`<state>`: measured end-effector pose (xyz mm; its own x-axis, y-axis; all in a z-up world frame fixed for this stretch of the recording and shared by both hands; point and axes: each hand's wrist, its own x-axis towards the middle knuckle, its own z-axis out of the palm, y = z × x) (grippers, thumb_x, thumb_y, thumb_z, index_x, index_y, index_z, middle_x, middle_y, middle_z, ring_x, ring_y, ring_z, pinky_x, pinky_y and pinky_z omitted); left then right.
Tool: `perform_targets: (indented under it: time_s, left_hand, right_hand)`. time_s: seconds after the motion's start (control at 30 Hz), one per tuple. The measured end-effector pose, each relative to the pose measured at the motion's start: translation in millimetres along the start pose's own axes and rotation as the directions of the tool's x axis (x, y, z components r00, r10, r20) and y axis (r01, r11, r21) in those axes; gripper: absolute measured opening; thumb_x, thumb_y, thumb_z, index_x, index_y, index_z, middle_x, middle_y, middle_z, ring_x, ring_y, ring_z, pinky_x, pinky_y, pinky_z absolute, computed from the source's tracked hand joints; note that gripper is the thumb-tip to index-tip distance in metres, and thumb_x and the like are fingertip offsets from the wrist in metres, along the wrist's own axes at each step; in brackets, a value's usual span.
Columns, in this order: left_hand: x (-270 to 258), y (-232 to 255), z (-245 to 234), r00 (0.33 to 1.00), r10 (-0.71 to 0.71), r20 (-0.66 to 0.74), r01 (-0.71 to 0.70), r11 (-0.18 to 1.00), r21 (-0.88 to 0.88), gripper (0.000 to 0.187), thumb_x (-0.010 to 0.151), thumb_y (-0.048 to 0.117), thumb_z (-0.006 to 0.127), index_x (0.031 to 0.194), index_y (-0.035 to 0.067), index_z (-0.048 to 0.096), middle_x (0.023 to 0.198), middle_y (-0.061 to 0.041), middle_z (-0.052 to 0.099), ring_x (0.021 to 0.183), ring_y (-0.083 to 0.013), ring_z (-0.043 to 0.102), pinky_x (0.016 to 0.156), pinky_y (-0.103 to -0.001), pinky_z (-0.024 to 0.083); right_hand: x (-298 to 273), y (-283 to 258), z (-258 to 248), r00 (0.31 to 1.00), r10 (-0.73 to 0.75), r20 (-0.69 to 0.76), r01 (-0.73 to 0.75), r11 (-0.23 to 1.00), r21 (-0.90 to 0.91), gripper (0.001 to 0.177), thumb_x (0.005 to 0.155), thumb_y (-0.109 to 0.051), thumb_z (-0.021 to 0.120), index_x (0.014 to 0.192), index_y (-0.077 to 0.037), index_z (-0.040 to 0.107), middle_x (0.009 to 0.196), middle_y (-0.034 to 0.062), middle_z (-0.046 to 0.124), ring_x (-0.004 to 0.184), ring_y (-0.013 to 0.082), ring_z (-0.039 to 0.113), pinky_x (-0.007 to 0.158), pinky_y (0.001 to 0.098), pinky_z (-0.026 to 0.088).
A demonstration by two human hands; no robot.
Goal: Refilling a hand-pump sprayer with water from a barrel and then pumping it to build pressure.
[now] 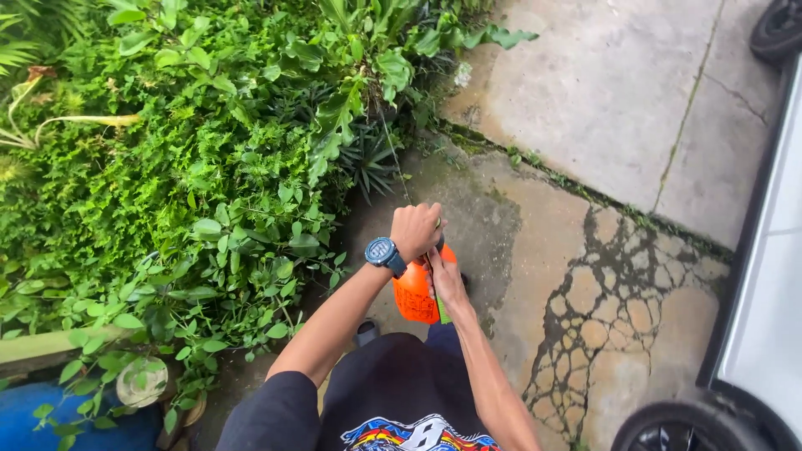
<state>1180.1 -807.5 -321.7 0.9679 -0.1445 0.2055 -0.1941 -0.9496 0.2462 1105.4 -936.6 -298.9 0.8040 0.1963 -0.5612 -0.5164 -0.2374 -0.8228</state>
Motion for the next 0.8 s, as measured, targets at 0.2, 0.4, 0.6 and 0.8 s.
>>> perform_targets:
  time_s: [0.2,0.4,0.6,0.8]
  left_hand:
    - [78,11,38,0.99,-0.138,-0.004,0.138,0.99,0.023,0.029,0.084,0.044,0.064,0.088,0.016,0.058,0.07,-0.007,0.065,0.064,-0.0358,0.072,0.06,-0.047,0.057]
    - [137,24,70,0.968,-0.252,0.014,0.251,0.967,0.04,0.032,0.087,0.046,0.061,0.091,0.015,0.057,0.071,-0.007,0.063,0.065,-0.0374,0.071,0.061,-0.047,0.056]
    - [178,20,91,0.944,-0.33,0.021,0.33,0.944,0.02,0.031,0.087,0.045,0.061,0.091,0.014,0.056,0.071,-0.007,0.062,0.064,-0.0382,0.071,0.061,-0.047,0.057]
    - [233,8,115,0.928,-0.371,0.026,0.371,0.929,0.004,0.034,0.085,0.049,0.061,0.092,0.016,0.057,0.071,-0.008,0.064,0.064,-0.0375,0.072,0.061,-0.048,0.057]
  right_hand:
    - [69,-31,-61,0.997,-0.009,0.077,0.012,0.999,-0.045,0.058,0.11,-0.05,0.038,0.085,-0.003,0.06,0.054,0.0045,0.052,0.039,0.0138,0.05,0.037,0.0301,0.041]
    - [142,-36,-118,0.986,0.007,0.168,0.007,0.997,-0.083,0.059,0.111,-0.052,0.04,0.084,-0.003,0.06,0.052,0.0051,0.052,0.038,0.0129,0.049,0.037,0.029,0.041]
    - [215,-26,-155,0.979,-0.002,0.204,0.052,0.97,-0.238,0.063,0.107,-0.056,0.043,0.08,-0.004,0.064,0.048,0.0064,0.055,0.036,0.015,0.052,0.037,0.0288,0.041]
    - [255,-64,-175,0.975,-0.004,0.22,0.057,0.97,-0.234,0.059,0.108,-0.05,0.047,0.083,0.0,0.065,0.052,0.0079,0.057,0.039,0.0157,0.055,0.038,0.0296,0.044]
